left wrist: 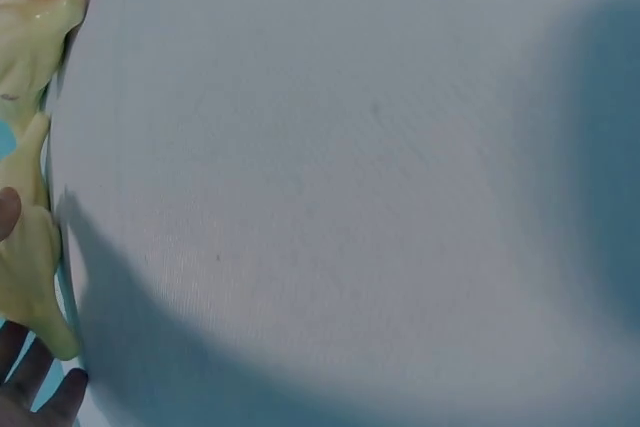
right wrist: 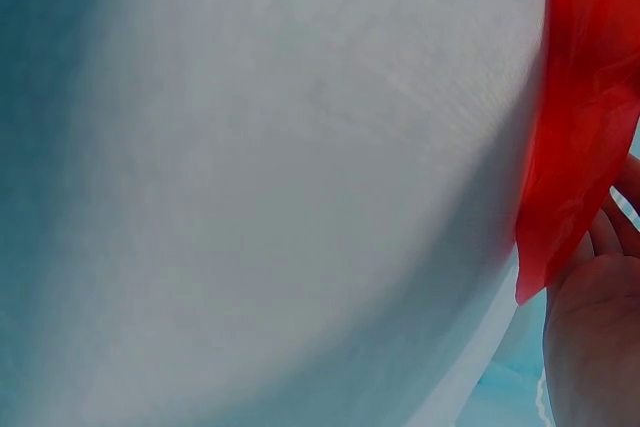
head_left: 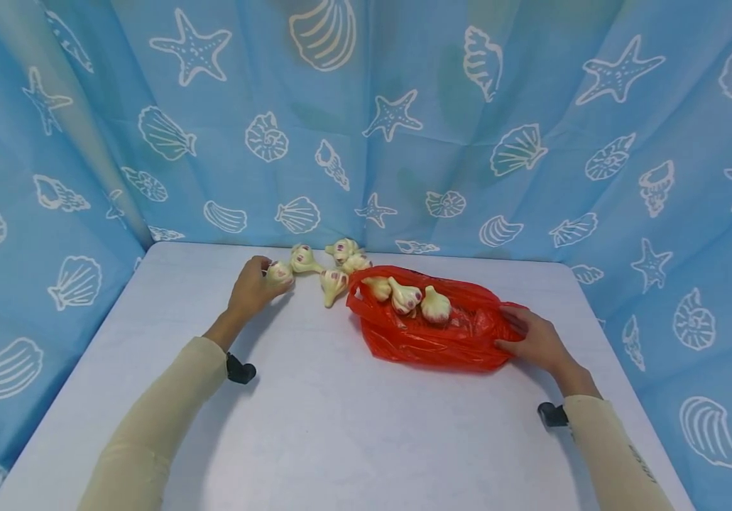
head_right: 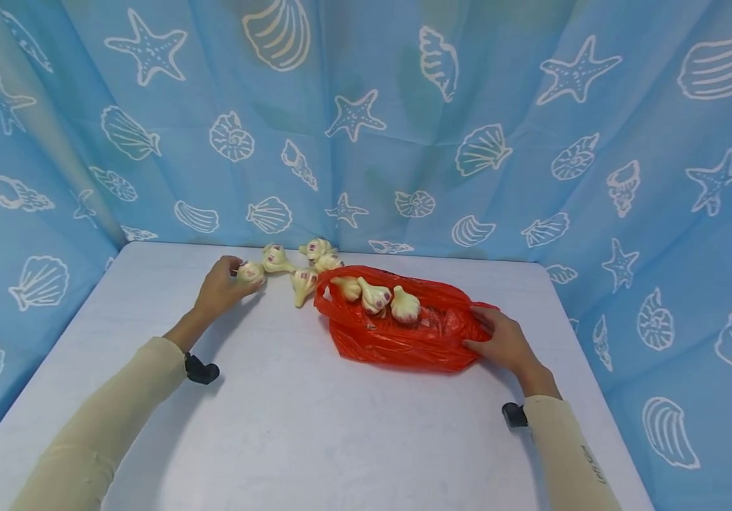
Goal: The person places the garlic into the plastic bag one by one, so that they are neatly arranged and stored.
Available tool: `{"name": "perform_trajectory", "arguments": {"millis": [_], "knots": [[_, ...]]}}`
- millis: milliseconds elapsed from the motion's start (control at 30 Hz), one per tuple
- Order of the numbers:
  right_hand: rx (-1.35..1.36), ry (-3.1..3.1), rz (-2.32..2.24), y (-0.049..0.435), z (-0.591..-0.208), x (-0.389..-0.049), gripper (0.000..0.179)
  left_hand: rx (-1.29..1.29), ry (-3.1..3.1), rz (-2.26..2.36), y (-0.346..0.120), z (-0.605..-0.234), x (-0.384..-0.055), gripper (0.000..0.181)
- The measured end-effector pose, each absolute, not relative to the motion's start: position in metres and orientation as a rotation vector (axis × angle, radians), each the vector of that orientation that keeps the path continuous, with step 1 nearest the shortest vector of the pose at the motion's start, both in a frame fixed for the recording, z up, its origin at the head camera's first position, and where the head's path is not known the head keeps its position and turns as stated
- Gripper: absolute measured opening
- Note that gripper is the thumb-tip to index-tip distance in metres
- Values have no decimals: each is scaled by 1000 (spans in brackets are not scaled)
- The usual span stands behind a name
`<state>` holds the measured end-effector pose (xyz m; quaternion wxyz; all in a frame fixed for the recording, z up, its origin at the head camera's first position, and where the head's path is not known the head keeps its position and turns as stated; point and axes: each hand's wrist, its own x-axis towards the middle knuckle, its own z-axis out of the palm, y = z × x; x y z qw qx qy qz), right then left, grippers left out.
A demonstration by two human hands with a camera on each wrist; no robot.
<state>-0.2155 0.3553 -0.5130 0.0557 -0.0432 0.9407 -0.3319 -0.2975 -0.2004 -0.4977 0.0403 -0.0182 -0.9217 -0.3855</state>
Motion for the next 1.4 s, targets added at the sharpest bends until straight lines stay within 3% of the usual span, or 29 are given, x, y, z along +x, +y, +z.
{"name": "perform_trajectory", "arguments": {"millis": [500, 767, 1000, 1400], "knots": [[-156, 2871, -1003, 357, -513, -216, 93, -97, -2795, -1162, -201, -492, -294, 61], [-135, 2881, -969, 356, -512, -216, 92, -248, -2784, -1082, -205, -493, -297, 54], [-137, 2870, -991, 356, -512, -214, 90, -349, -2813, -1057, -197, -500, -301, 58], [-141, 2871, -1014, 354, -511, -213, 89, -300, -2761, -1189, -179, -511, -300, 63]]}}
